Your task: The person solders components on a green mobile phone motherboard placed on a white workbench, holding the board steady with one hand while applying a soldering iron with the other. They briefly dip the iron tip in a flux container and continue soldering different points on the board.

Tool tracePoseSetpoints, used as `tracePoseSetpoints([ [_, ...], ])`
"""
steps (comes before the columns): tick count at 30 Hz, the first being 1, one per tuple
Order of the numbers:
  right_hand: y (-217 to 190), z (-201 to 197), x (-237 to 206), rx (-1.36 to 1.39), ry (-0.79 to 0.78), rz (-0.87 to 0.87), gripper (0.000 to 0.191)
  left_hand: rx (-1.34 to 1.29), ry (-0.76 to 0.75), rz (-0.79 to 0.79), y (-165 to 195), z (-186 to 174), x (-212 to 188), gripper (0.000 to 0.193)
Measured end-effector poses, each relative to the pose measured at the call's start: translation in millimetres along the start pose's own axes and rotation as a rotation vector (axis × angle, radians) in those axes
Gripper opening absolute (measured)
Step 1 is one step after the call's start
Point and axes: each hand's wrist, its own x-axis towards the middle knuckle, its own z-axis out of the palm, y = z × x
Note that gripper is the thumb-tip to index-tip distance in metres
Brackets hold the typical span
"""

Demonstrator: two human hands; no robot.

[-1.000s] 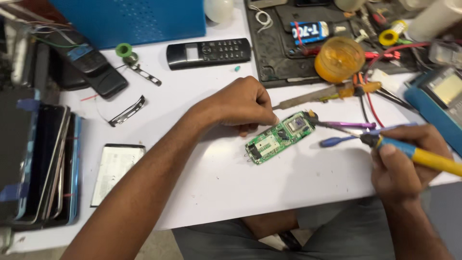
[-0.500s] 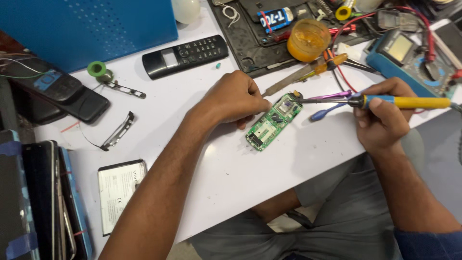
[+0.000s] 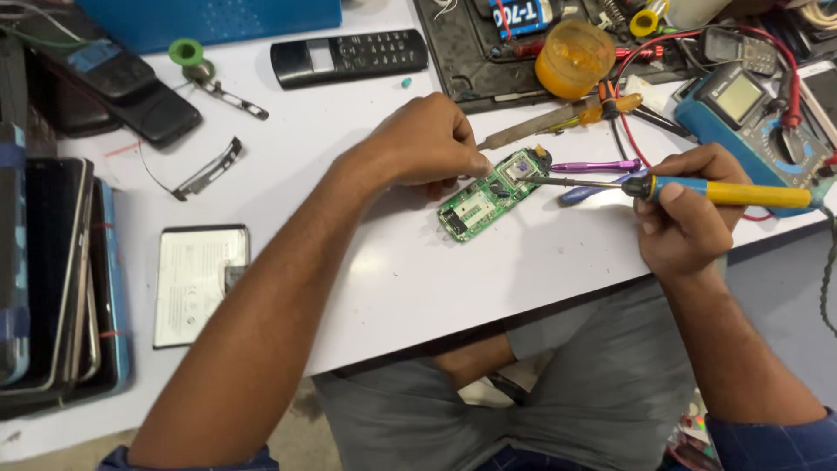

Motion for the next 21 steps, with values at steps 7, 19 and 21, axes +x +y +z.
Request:
tracePoseSetpoints([
  [7, -3.6, 7.6, -13.7, -0.18, -0.044, -0.146, 0.022, 0.148, 0.015, -0.012, 5.3, -6.2, -12.5, 0.013],
  [19, -31.0, 27.0, -51.5, -0.248, -0.042, -0.047, 0.03, 0.337, -0.02, -0.028, 19.7, -9.7, -36.9, 0.029],
  [21, -30.9, 15.6, -62.2, -0.305, -0.102, -0.03, 0.024, 0.355, -0.011, -0.021, 23.7, -8.4, -39.8, 0.029],
])
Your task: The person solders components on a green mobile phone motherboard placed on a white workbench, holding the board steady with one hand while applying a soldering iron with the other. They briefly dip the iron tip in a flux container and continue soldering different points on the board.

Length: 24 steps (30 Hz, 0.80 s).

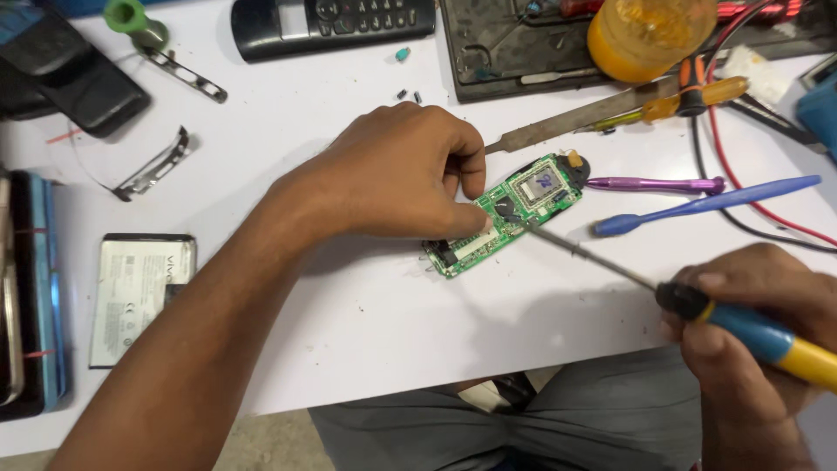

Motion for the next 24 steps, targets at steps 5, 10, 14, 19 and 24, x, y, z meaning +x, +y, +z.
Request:
tracePoseSetpoints([
  [5, -0.2, -19.4, -19.5, -0.021, -0.081, 0.086, 0.03, 0.021, -0.027, -0.073, 9.1, -1.2, -3.9, 0.025],
  [10, -7.5, -17.7, -17.7, -0.069, -0.114, 0.106, 0.038, 0.059, -0.073, -0.112, 16.1, -3.9, -5.1, 0.021],
  [14, 50.5, -77.4, 4.7, 0.085, -0.711, -0.03, 0.038, 0.039, -0.013, -0.032, 19.6, -4.5, -6.4, 0.018],
  [19, 105.5, -164.1, -26.7, 0.061, -0.785, 0.363, 0.028, 0.049, -0.089, -0.103, 22.9, -6.2, -5.6, 0.012],
  [24, 65.6, -127.7, -65.6, -0.113, -0.421, 0.19, 0.042, 0.066, -0.122, -0.146, 26.6, -8.4, -6.1, 0.011],
])
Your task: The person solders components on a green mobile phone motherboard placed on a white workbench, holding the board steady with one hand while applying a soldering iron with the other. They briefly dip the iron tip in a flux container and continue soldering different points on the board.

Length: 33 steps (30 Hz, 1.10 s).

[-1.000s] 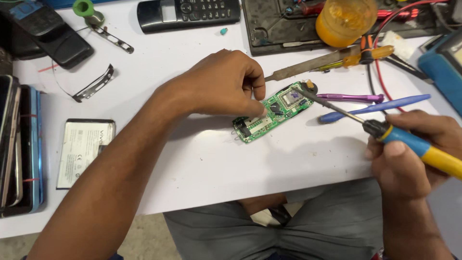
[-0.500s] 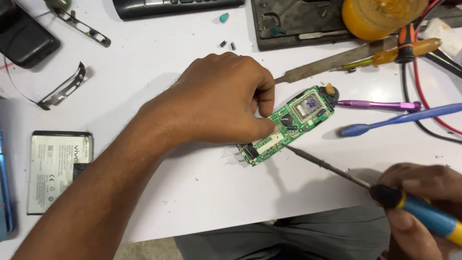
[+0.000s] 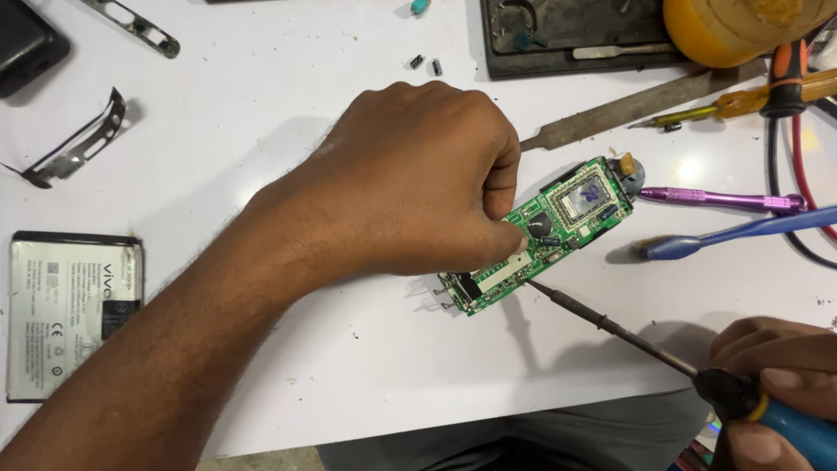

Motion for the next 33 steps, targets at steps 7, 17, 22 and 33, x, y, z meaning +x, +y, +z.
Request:
tracePoseSetpoints([
  [7, -69.4, 29.4, 77.8, 0.036, -0.103, -0.113, 0.043, -0.001, 0.02, 0.041, 0.0, 1.3, 0.9, 0.008],
  [17, -21.3, -7.2, 52.2, 0.141, -0.269, -0.229, 0.051, 0.006, 0.023, 0.058, -2.0, 3.8, 2.7, 0.009],
  [22, -35.6, 0.3, 53.6, 0.089, -0.192, -0.208, 0.053, 0.021, 0.015, 0.048, -1.3, 3.0, 1.9, 0.008],
  [33, -1.1, -26.8, 47.6, 0.098, -0.421, -0.181, 0.033, 0.024, 0.025, 0.055, -0.6, 2.2, 1.2, 0.008],
])
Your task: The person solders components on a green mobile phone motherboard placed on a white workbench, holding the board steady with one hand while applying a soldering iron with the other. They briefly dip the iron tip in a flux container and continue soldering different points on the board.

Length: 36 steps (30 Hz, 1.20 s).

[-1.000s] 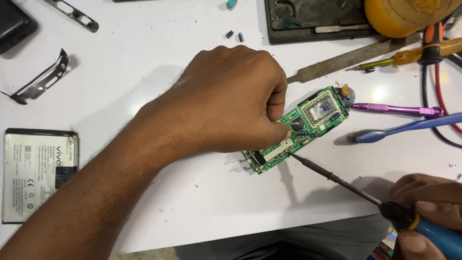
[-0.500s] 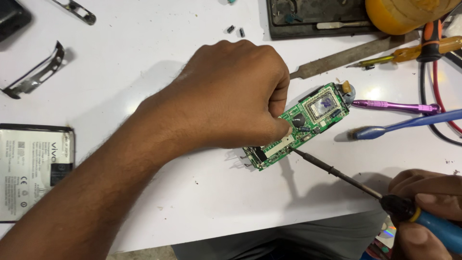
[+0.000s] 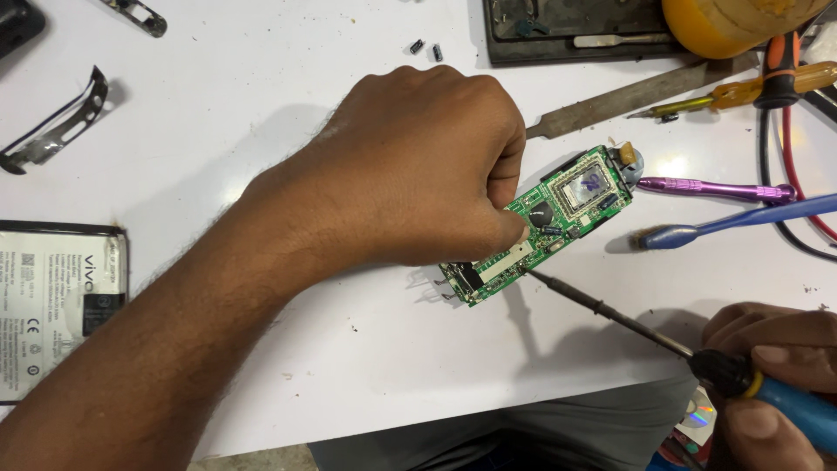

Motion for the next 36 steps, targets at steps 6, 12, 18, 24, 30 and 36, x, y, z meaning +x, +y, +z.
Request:
tracePoseSetpoints([
  [6, -16.1, 13.1, 14.6, 0.017, 0.109, -0.034, 0.042, 0.002, -0.001, -0.003, -0.1, 0.9, 0.8, 0.007],
  [12, -53.6, 46.6, 38.9, -0.095, 0.438, 0.075, 0.056, -0.012, 0.046, 0.032, -2.0, 1.7, 0.7, 0.008],
  [18, -54.8, 40.8, 49.1, 0.053, 0.269, -0.037, 0.055, -0.004, 0.043, 0.029, -2.4, 2.5, 1.7, 0.008],
  [24, -38.6, 35.1, 37.2, 0.02, 0.29, -0.029, 0.055, -0.011, 0.035, 0.027, -2.2, 1.1, 0.6, 0.007],
  [30, -34.2, 32.4, 29.2, 0.02, 0.335, 0.008, 0.059, -0.008, 0.012, 0.0, 0.3, 0.4, 0.2, 0.008],
  [36, -39.0, 43.3, 25.2, -0.053, 0.426, 0.022, 0.056, -0.002, 0.014, 0.012, -0.5, 0.1, 0.0, 0.007],
])
